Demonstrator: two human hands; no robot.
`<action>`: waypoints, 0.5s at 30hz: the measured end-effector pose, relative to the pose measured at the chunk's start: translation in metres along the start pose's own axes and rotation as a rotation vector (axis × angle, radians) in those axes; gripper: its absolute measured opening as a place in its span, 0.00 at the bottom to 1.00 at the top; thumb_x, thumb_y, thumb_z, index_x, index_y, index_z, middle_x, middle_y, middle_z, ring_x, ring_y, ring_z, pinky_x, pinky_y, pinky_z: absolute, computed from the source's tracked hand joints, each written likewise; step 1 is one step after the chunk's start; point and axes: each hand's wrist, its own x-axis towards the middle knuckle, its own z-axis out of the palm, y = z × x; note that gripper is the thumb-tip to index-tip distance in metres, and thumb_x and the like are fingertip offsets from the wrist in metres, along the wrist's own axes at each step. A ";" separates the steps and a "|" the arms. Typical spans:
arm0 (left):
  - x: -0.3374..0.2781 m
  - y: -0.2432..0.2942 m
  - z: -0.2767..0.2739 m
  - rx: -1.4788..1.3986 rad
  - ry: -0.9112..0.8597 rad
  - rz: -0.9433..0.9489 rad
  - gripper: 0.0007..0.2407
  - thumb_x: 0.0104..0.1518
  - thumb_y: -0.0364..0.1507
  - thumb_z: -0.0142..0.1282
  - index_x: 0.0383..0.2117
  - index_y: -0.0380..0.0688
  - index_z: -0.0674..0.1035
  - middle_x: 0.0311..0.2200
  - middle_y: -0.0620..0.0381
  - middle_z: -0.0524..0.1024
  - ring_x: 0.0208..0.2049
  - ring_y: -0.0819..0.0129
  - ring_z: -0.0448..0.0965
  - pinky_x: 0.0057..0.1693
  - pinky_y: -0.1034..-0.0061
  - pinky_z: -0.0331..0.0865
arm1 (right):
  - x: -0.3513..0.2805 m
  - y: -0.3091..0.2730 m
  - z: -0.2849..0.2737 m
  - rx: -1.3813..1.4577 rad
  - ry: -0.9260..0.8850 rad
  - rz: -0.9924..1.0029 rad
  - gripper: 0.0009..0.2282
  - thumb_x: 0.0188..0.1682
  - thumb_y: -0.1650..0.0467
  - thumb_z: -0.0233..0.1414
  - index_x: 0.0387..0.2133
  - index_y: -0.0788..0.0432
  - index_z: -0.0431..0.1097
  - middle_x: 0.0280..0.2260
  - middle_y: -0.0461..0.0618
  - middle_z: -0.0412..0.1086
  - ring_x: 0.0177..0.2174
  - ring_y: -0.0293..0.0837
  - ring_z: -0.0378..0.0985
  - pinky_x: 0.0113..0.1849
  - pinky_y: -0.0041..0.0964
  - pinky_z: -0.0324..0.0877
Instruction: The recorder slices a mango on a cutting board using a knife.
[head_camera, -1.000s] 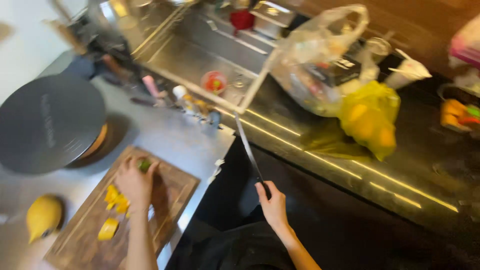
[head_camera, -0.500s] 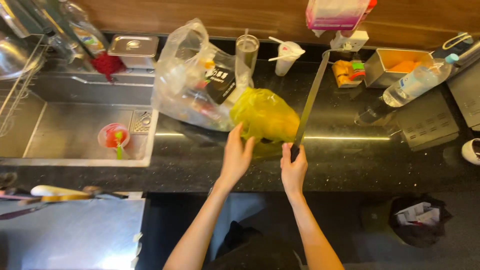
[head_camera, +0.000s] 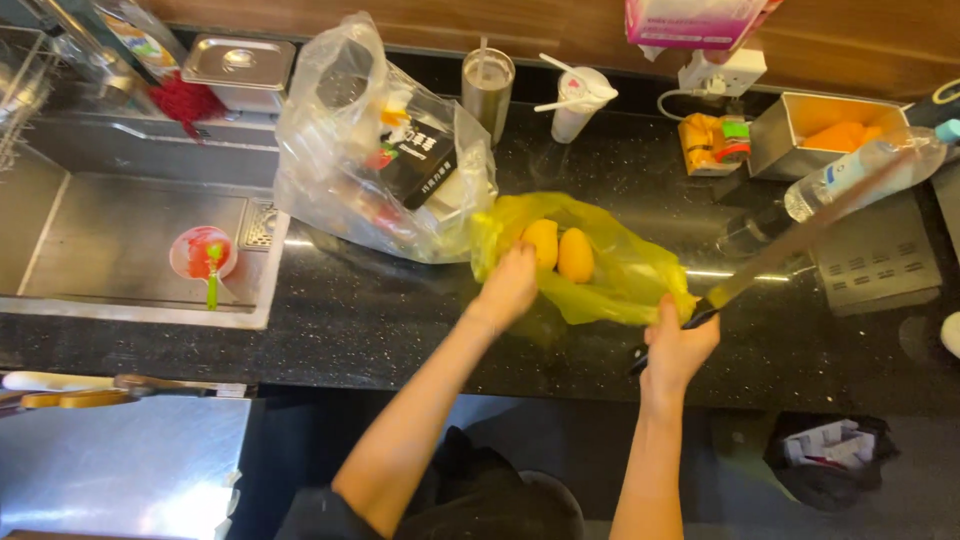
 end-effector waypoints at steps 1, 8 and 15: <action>0.013 -0.015 0.019 -0.003 -0.004 0.000 0.12 0.53 0.17 0.49 0.44 0.29 0.74 0.44 0.33 0.73 0.46 0.36 0.74 0.52 0.54 0.71 | 0.001 -0.006 0.001 -0.003 0.004 0.001 0.09 0.53 0.77 0.56 0.41 0.61 0.63 0.30 0.47 0.68 0.20 0.36 0.64 0.22 0.35 0.59; 0.092 -0.045 0.126 0.393 -0.213 0.374 0.11 0.52 0.26 0.56 0.42 0.44 0.79 0.44 0.48 0.77 0.50 0.51 0.76 0.51 0.61 0.74 | -0.016 -0.024 0.007 0.050 -0.101 0.076 0.10 0.51 0.79 0.55 0.38 0.60 0.61 0.28 0.45 0.65 0.17 0.33 0.62 0.20 0.29 0.59; 0.093 -0.035 0.151 0.398 -0.295 0.559 0.13 0.47 0.37 0.59 0.39 0.54 0.81 0.43 0.52 0.79 0.47 0.53 0.78 0.48 0.61 0.72 | -0.019 -0.024 -0.012 0.050 -0.064 0.119 0.09 0.51 0.79 0.55 0.39 0.61 0.62 0.28 0.44 0.65 0.18 0.32 0.61 0.20 0.29 0.58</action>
